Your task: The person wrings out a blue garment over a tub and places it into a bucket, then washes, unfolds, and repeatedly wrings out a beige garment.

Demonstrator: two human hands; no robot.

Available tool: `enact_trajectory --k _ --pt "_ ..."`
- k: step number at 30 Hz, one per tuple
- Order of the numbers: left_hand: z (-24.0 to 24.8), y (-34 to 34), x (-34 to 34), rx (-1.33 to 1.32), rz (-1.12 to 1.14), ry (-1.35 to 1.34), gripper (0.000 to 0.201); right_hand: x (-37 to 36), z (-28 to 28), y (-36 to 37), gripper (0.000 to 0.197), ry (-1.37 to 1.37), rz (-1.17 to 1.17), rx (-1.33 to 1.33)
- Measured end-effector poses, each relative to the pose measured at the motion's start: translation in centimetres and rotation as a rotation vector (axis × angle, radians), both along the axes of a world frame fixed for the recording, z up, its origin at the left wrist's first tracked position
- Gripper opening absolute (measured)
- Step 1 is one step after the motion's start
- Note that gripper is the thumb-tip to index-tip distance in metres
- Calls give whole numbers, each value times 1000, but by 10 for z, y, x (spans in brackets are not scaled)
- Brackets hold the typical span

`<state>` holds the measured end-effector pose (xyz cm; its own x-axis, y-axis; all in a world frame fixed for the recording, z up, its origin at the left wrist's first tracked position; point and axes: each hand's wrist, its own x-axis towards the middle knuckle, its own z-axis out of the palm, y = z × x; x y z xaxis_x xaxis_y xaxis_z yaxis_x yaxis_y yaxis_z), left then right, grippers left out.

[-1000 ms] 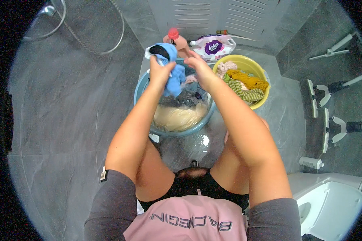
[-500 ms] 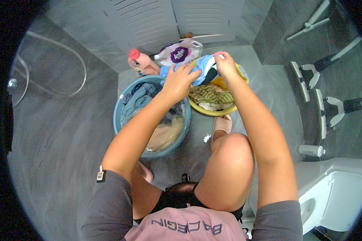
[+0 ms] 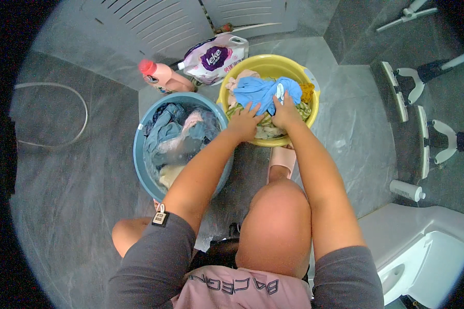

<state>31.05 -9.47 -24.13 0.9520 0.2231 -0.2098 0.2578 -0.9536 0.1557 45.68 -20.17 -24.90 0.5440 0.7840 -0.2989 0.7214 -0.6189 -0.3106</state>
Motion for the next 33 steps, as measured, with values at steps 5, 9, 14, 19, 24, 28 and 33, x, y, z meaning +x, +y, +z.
enact_trajectory --k 5,9,14,19,24,28,33 --pt "21 29 -33 -93 55 48 52 -8 75 46 58 -11 41 -333" --pt "53 40 -89 -145 251 164 46 -67 124 105 35 -143 326 -360" --pt "84 66 -173 -155 286 261 39 -174 150 147 32 -118 558 -157" --pt "68 79 -257 -288 574 144 37 -259 107 140 34 21 524 -89" --pt "-14 78 -356 -413 662 153 39 -346 22 121 44 87 661 -316" --pt "-32 56 -364 -533 554 421 42 -370 -24 75 33 -35 580 -38" --pt "-29 49 -368 -395 568 273 55 -360 -30 81 22 -72 641 8"
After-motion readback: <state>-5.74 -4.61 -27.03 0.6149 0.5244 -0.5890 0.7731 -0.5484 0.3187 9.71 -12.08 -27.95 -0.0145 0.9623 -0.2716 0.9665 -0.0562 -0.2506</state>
